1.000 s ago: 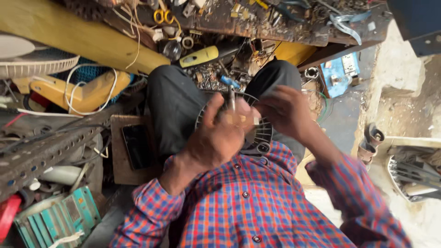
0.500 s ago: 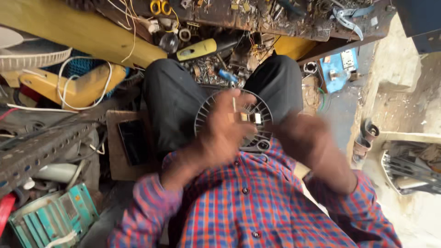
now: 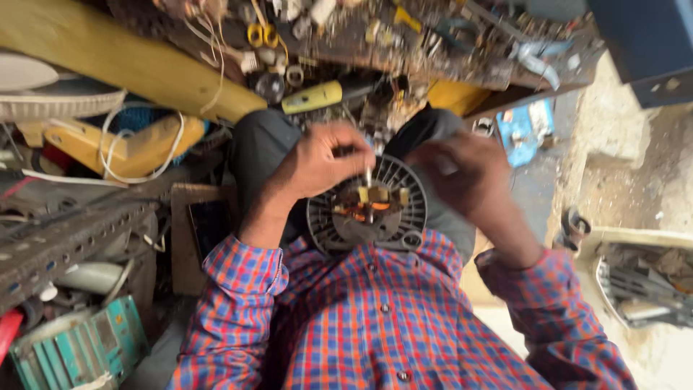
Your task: The person sits on the floor and winds copper wire around the slots of a motor stator using a hand-held winding tool. They repeatedly rotate the stator and pull the wire to form coils, occasionally pausing to adjust the wire or inspect the winding.
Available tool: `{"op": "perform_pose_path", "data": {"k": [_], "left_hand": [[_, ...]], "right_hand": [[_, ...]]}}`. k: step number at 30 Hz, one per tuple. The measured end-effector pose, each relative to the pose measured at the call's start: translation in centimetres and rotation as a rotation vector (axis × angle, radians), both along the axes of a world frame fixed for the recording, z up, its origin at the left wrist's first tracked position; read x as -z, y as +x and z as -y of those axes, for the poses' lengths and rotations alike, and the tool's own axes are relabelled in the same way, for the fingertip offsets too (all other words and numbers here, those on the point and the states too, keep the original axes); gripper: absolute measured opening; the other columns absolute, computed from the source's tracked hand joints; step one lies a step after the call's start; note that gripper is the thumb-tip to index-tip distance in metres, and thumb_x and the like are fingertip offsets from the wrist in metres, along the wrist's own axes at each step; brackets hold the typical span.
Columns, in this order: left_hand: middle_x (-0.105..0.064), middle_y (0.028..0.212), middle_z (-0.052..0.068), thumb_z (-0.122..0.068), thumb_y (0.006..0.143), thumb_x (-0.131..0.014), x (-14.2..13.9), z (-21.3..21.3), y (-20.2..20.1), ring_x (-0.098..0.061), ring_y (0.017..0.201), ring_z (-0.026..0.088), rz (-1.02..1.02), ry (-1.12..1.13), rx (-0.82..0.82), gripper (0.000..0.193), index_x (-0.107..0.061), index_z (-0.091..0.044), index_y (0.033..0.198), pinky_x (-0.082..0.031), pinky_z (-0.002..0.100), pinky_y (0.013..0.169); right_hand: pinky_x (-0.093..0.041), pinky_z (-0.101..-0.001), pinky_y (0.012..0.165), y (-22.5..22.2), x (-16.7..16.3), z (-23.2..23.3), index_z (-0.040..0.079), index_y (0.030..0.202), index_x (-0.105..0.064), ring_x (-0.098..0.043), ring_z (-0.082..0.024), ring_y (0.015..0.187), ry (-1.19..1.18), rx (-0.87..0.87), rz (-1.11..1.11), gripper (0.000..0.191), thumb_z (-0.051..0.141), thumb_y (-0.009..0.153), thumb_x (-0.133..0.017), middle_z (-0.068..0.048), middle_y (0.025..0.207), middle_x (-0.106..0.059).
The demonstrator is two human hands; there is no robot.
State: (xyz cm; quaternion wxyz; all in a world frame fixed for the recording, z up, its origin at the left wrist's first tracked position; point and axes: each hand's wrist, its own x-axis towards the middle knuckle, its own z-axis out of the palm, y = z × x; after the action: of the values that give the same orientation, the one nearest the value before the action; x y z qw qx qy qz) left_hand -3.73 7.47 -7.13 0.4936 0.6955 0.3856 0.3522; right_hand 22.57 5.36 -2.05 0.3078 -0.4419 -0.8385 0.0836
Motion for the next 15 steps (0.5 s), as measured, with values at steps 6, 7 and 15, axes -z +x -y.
{"op": "perform_pose_path", "data": {"k": [6, 7, 15], "left_hand": [[-0.069, 0.091, 0.003, -0.022, 0.086, -0.084, 1.9, 2.0, 2.0, -0.062, 0.077, 0.013, 0.114, -0.128, -0.117, 0.02, -0.076, -0.006, 0.096, -0.05, 0.03, 0.064], [-0.068, 0.09, 0.004, -0.022, 0.084, -0.086, 2.0, 1.8, 2.6, -0.061, 0.074, 0.013, 0.08, -0.109, -0.112, 0.022, -0.076, -0.006, 0.095, -0.049, 0.03, 0.063], [-0.078, 0.091, 0.004, -0.017, 0.085, -0.08, 2.3, -0.5, 0.4, -0.073, 0.086, 0.015, 0.009, -0.176, 0.2, 0.016, -0.078, -0.006, 0.096, -0.057, 0.031, 0.08]], "right_hand": [[-0.028, -0.0271, 0.051, 1.4, -1.0, 0.3, 0.008, 0.098, -0.078, -0.043, -0.008, 0.056, -0.258, 0.184, -0.278, 0.018, 0.009, 0.087, -0.093, -0.002, 0.078, -0.056], [-0.028, -0.0273, 0.052, 1.1, -0.7, -0.1, 0.008, 0.096, -0.079, -0.043, -0.007, 0.057, -0.209, 0.157, -0.216, 0.019, 0.008, 0.086, -0.096, -0.002, 0.077, -0.056], [-0.05, -0.0358, 0.06, -3.5, -0.3, 0.6, 0.008, 0.091, -0.072, -0.066, -0.022, 0.073, -0.291, -0.217, -0.232, 0.015, 0.008, 0.082, -0.084, -0.007, 0.083, -0.067]]}}
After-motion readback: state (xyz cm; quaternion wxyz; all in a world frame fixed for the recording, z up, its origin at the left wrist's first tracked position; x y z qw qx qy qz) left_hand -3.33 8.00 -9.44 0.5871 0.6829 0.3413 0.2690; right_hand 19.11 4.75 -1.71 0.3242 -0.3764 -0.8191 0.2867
